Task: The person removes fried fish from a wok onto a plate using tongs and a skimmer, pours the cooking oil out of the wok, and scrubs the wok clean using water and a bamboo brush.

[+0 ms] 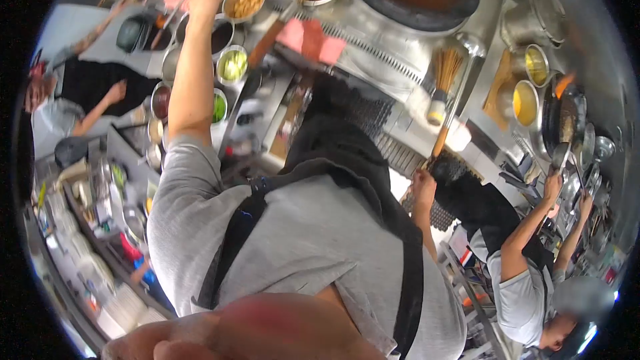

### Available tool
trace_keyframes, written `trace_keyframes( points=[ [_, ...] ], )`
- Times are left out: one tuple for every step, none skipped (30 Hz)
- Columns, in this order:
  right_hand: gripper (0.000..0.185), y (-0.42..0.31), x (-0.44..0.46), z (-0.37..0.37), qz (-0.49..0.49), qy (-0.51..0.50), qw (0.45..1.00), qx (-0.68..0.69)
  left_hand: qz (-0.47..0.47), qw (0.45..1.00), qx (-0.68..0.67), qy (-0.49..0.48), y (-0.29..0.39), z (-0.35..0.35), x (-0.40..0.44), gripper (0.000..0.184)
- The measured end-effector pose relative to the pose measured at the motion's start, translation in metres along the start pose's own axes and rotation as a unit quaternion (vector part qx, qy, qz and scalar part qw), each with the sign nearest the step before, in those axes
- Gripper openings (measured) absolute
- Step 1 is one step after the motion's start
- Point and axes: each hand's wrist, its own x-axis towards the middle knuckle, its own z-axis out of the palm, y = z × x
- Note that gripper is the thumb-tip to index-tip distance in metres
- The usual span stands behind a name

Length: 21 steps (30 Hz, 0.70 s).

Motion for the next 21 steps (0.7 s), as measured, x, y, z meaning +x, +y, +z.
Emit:
trace_keyframes(
  points=[
    [0.025,0.004,-0.003,-0.003,0.0,-0.018,1.0,-0.006,-0.002,1.0,0.012,-0.02,-0.001,-0.029,-0.03,0.043],
    [0.025,0.009,-0.005,-0.006,-0.012,-0.012,1.0,0.013,-0.004,0.999,0.023,-0.037,-0.001,-0.06,-0.059,0.046],
    [0.025,0.012,-0.004,-0.01,-0.024,-0.004,0.999,0.034,-0.02,0.999,-0.001,-0.05,0.003,-0.092,-0.09,0.042],
    [0.025,0.015,0.002,-0.013,-0.031,-0.013,0.999,0.03,-0.035,0.997,-0.025,-0.059,0.009,-0.123,-0.121,0.04],
    [0.025,0.017,0.006,-0.016,-0.029,-0.035,0.999,0.005,-0.084,0.988,-0.075,-0.102,0.015,-0.154,-0.148,0.035],
    [0.025,0.018,0.011,-0.019,-0.026,-0.056,0.998,-0.02,-0.132,0.973,-0.125,-0.145,0.021,-0.182,-0.173,0.031],
    [0.025,0.015,0.016,-0.022,-0.029,-0.064,0.997,-0.02,-0.135,0.969,-0.109,-0.175,0.012,-0.199,-0.202,0.027],
    [0.025,0.006,0.021,-0.028,-0.031,-0.073,0.997,-0.018,-0.138,0.964,-0.094,-0.206,0.006,-0.216,-0.226,0.023],
    [0.024,-0.003,0.028,-0.029,-0.034,-0.08,0.996,-0.014,-0.131,0.961,-0.081,-0.23,0.016,-0.236,-0.24,0.021],
    [0.024,-0.006,0.035,-0.027,-0.035,-0.082,0.996,-0.014,-0.123,0.956,-0.07,-0.255,0.025,-0.251,-0.252,0.02],
    [0.025,-0.008,0.041,-0.026,-0.043,-0.08,0.996,-0.012,-0.109,0.95,-0.076,-0.284,0.023,-0.259,-0.266,0.021],
    [0.026,-0.013,0.047,-0.028,-0.051,-0.077,0.996,-0.013,-0.096,0.942,-0.083,-0.312,0.018,-0.261,-0.282,0.021],
    [0.027,-0.022,0.049,-0.028,-0.054,-0.088,0.994,-0.028,-0.116,0.925,-0.076,-0.354,0.016,-0.259,-0.296,0.022],
    [0.027,-0.024,0.053,-0.028,-0.056,-0.09,0.994,-0.034,-0.156,0.91,-0.067,-0.379,0.015,-0.252,-0.311,0.023],
    [0.027,-0.025,0.057,-0.026,-0.069,-0.096,0.992,-0.044,-0.143,0.911,-0.053,-0.384,0.011,-0.236,-0.327,0.023],
    [0.027,-0.026,0.059,-0.023,-0.081,-0.104,0.99,-0.054,-0.13,0.91,-0.038,-0.391,0.003,-0.215,-0.344,0.023],
    [0.027,-0.028,0.06,-0.023,-0.078,-0.111,0.989,-0.062,-0.127,0.902,-0.024,-0.412,-0.01,-0.186,-0.364,0.024],
    [0.027,-0.031,0.059,-0.025,-0.064,-0.109,0.99,-0.062,-0.124,0.891,-0.012,-0.436,-0.024,-0.155,-0.384,0.025],
    [0.028,-0.035,0.057,-0.026,-0.048,-0.104,0.992,-0.059,-0.13,0.886,0.023,-0.445,-0.033,-0.123,-0.4,0.025],
    [0.028,-0.041,0.055,-0.029,-0.04,-0.103,0.992,-0.062,-0.13,0.88,0.056,-0.453,-0.042,-0.089,-0.41,0.024],
    [0.028,-0.046,0.05,-0.034,-0.032,-0.097,0.992,-0.072,-0.133,0.877,0.066,-0.457,-0.054,-0.057,-0.418,0.024]
  ],
)
